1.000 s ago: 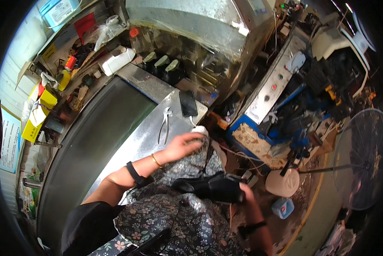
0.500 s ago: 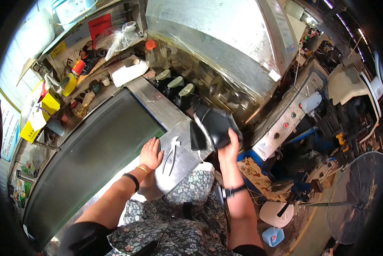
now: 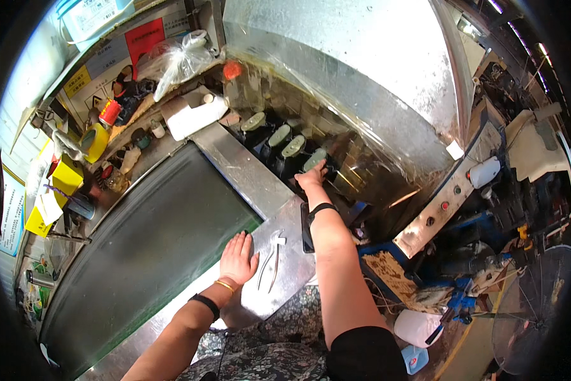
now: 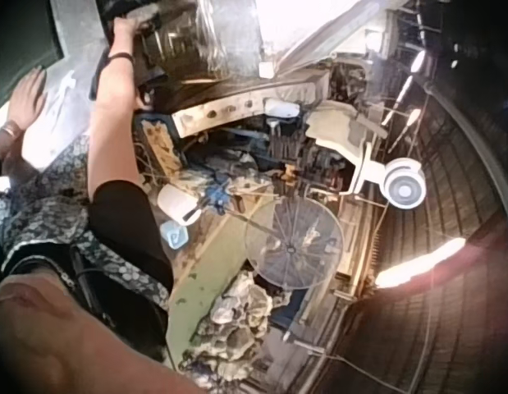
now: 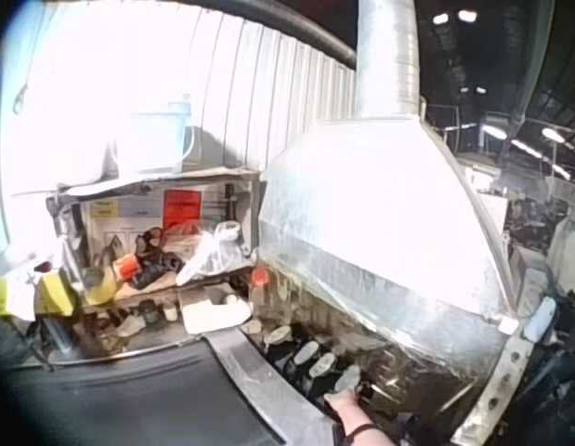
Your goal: Assembling shoe components by preparing soles and uppers using industrial heating and forming machinery.
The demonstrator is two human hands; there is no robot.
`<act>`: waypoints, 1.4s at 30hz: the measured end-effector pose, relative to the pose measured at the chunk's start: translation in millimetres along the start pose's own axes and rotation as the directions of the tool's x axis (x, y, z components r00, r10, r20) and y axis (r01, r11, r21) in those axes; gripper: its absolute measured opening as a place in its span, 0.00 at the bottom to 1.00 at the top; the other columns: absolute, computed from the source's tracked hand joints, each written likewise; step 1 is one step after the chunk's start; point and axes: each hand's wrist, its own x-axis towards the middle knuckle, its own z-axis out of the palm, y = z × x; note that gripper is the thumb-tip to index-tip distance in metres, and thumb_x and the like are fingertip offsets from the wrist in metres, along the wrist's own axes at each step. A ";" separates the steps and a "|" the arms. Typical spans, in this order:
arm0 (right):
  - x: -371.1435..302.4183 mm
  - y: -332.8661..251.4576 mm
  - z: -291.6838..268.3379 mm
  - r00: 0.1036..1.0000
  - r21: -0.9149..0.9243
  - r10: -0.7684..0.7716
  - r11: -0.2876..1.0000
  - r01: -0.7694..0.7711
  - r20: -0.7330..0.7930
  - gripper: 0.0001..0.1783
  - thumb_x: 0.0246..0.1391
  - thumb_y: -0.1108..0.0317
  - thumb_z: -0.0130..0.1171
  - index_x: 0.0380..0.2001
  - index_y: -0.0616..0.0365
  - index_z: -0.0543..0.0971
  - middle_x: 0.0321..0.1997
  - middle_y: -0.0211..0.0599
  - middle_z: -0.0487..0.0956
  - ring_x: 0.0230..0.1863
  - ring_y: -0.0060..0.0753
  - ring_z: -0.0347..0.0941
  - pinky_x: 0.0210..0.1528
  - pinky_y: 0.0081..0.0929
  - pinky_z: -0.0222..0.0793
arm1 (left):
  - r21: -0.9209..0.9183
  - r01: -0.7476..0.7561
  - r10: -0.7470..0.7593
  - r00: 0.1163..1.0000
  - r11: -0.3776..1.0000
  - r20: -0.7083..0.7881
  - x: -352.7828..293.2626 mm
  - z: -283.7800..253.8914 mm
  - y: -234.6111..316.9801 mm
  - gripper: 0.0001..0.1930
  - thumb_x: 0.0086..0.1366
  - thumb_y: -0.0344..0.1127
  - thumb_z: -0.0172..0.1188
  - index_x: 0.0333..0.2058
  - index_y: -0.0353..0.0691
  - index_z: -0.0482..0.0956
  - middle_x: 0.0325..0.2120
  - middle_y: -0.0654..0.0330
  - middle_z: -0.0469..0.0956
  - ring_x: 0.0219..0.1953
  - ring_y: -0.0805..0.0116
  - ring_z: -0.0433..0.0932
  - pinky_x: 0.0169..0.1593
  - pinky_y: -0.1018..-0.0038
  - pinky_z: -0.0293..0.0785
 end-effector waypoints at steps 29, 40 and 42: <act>-207.6 259.0 -237.9 0.803 0.761 0.047 0.289 -0.581 0.595 0.25 0.54 0.49 0.57 0.46 0.59 0.76 0.39 0.44 0.80 0.35 0.39 0.77 0.37 0.35 0.77 | 0.100 -0.045 0.047 0.999 0.994 -0.023 -6.1 6.1 9.4 0.30 0.63 0.47 0.51 0.59 0.34 0.66 0.57 0.42 0.68 0.58 0.45 0.67 0.62 0.56 0.61; -124.7 403.3 -329.9 0.675 0.339 0.539 0.842 -0.419 -0.504 0.57 0.32 0.46 0.71 0.61 0.72 0.62 0.57 0.61 0.73 0.58 0.52 0.71 0.55 0.37 0.70 | 0.127 -0.066 0.066 0.998 0.990 0.007 -2.8 7.7 12.1 0.30 0.63 0.45 0.51 0.59 0.32 0.65 0.56 0.42 0.69 0.58 0.44 0.68 0.61 0.57 0.63; -104.5 403.0 -340.7 0.626 0.249 0.607 0.786 -0.567 -0.490 0.57 0.32 0.48 0.71 0.60 0.76 0.61 0.57 0.61 0.73 0.58 0.49 0.72 0.58 0.33 0.68 | 0.141 -0.055 0.054 0.998 0.988 0.015 -2.7 7.6 12.8 0.29 0.63 0.45 0.51 0.59 0.32 0.65 0.56 0.41 0.69 0.58 0.44 0.68 0.61 0.56 0.63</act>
